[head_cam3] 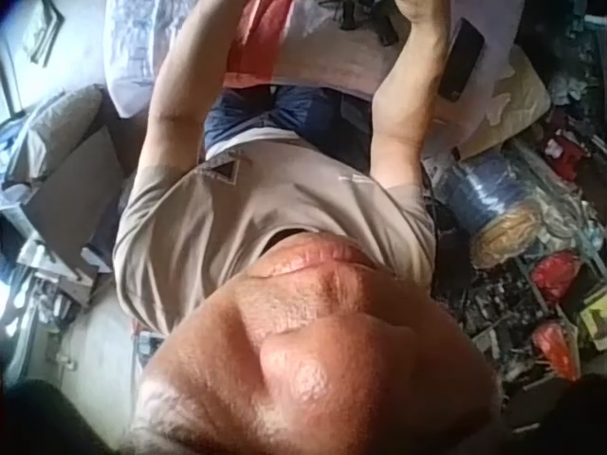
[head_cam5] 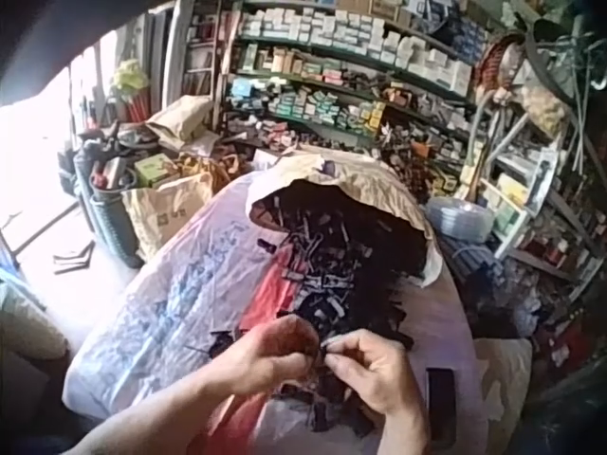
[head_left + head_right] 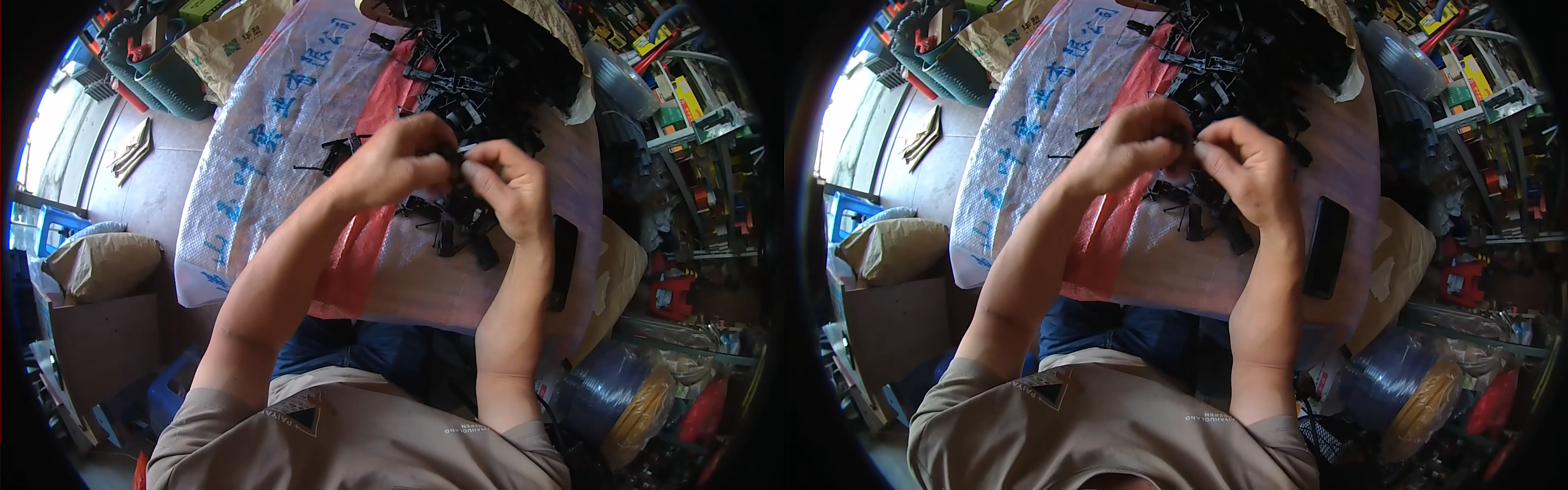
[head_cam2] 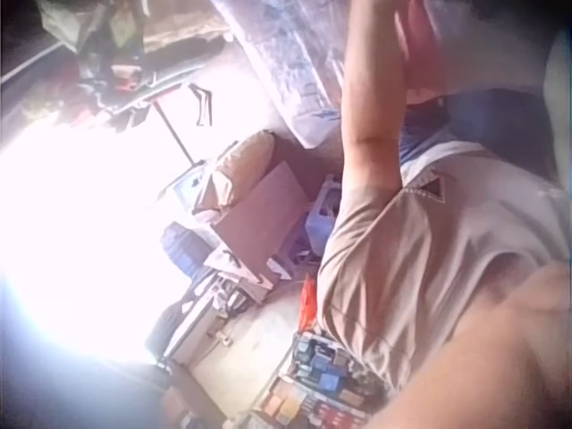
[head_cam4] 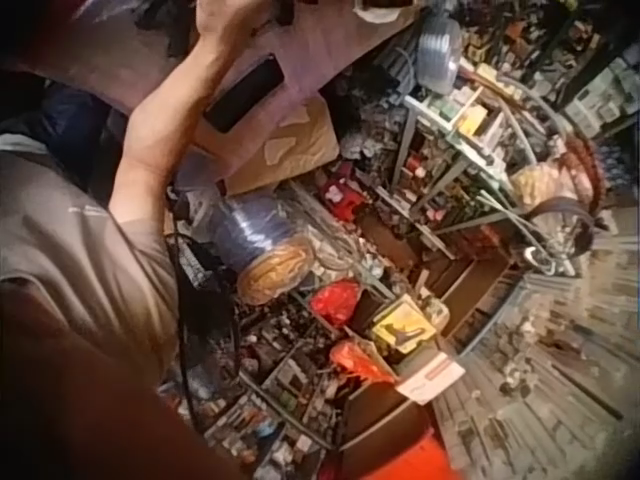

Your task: Assembling small black plastic components by hand in a workshop environment.

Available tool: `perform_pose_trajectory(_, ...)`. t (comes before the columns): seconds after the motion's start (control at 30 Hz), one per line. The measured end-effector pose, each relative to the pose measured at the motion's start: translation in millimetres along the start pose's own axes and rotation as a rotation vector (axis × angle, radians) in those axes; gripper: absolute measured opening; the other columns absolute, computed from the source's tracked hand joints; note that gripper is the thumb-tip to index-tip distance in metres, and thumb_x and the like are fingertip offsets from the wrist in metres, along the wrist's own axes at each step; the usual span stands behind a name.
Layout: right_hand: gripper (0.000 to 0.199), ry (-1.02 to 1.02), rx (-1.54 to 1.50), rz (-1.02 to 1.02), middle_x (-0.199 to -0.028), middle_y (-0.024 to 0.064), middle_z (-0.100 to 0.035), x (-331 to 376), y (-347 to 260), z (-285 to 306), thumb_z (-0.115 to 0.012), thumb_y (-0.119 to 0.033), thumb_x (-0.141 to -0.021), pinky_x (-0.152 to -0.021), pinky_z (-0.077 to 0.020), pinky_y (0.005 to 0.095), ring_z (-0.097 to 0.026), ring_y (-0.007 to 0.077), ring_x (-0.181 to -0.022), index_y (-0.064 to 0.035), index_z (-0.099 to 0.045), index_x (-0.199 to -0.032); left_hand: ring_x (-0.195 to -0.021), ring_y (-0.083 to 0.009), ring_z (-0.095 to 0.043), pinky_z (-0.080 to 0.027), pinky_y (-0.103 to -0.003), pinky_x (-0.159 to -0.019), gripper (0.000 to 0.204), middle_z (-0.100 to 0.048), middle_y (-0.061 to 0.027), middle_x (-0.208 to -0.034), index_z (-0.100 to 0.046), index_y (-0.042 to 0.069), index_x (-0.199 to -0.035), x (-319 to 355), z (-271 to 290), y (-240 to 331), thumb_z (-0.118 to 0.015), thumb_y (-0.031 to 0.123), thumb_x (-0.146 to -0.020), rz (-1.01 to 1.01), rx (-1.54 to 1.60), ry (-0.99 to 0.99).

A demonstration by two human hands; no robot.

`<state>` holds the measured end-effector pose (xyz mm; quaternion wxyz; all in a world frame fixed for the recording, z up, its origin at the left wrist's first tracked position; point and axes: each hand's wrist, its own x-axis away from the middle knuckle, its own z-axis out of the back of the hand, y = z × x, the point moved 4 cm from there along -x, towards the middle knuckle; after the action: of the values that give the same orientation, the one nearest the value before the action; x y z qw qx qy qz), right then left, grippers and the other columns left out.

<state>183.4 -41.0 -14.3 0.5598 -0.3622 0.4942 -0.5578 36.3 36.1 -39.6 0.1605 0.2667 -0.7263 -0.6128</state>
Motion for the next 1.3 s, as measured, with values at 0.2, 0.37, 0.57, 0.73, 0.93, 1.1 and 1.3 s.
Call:
perform_pose_trajectory(0.2, 0.015, 0.296, 0.681, 0.229, -0.073, 0.016, -0.064, -10, 19, 6, -0.066, -0.014, -0.086, -0.056, -0.0466, 0.0322, -0.063, 0.029, -0.063, -0.0005, -0.064, -0.093, -0.056, -0.0136, -0.053, -0.039, -0.026, -0.044, 0.011, -0.056, -0.0072, -0.073, -0.052, 0.003, -0.091, -10, 41, -8, -0.055, 0.001, -0.081, -0.041, 0.344, 0.317)
perform_pose_trajectory(0.37, 0.008, 0.267, 0.472, 0.196, -0.07, 0.0127, -0.061, -4, -3, -2, -0.062, -0.007, -0.088, -0.057, -0.0465, 0.0299, -0.06, 0.0186, -0.061, 0.0008, -0.062, -0.091, -0.051, -0.0037, -0.044, -0.032, -0.02, -0.044, 0.02, -0.061, -0.0036, -0.074, -0.063, 0.0, -0.104, 2, 18, 10, -0.06, 0.015, -0.091, -0.045, -0.01, 0.385)
perform_pose_trajectory(0.57, 0.007, 0.25, 0.231, 0.364, -0.079, 0.0058, -0.065, 6, -22, -20, -0.062, -0.005, -0.09, -0.059, -0.0482, 0.0242, -0.061, 0.0127, -0.066, -0.0001, -0.065, -0.095, -0.088, -0.0116, -0.058, -0.048, -0.029, -0.079, 0.035, -0.065, -0.0067, -0.091, -0.061, -0.007, -0.11, 6, 10, 10, -0.063, 0.022, -0.091, 0.021, -0.243, 0.275)
perform_pose_trajectory(0.73, 0.027, 0.302, -0.103, 0.255, -0.08, 0.001, -0.063, 2, -12, -10, -0.065, -0.004, -0.088, -0.061, -0.0454, 0.018, -0.054, 0.0043, -0.068, -0.0016, -0.059, -0.114, -0.089, -0.0097, -0.055, -0.046, -0.028, -0.079, 0.034, -0.063, -0.0063, -0.096, -0.059, -0.006, -0.111, 7, 0, 18, -0.063, 0.021, -0.091, -0.069, -0.191, 0.11)
perform_pose_trajectory(0.93, 0.014, 0.191, -0.175, 0.241, -0.076, -0.0036, -0.058, -3, -2, -2, -0.067, -0.005, -0.088, -0.06, -0.043, 0.0171, -0.052, 0.0026, -0.067, -0.0032, -0.062, -0.101, -0.094, -0.0129, -0.059, -0.047, -0.029, -0.083, 0.034, -0.065, -0.0117, -0.099, -0.057, -0.005, -0.116, 7, -8, 21, -0.062, 0.017, -0.091, -0.132, -0.256, 0.075)
perform_pose_trajectory(1.1, 0.012, 0.16, -0.195, 0.157, -0.077, -0.0026, -0.059, -3, -1, -12, -0.065, -0.005, -0.089, -0.06, -0.044, 0.0179, -0.053, 0.0032, -0.067, -0.0024, -0.061, -0.099, -0.077, -0.0208, -0.067, -0.052, -0.031, -0.069, 0.013, -0.066, -0.0119, -0.082, -0.058, -0.002, -0.097, 5, -12, 18, -0.06, 0.004, -0.086, -0.428, -0.403, 0.23)
perform_pose_trajectory(1.3, 0.01, 0.137, -0.248, 0.15, -0.077, -0.002, -0.057, -3, 3, -12, -0.059, -0.001, -0.088, -0.059, -0.0427, 0.0175, -0.051, 0.0024, -0.067, -0.0004, -0.059, -0.099, -0.075, -0.012, -0.059, -0.049, -0.028, -0.068, 0.01, -0.062, -0.0069, -0.081, -0.058, -0.001, -0.094, 9, -13, 21, -0.063, 0.005, -0.087, -0.37, -0.459, 0.247)
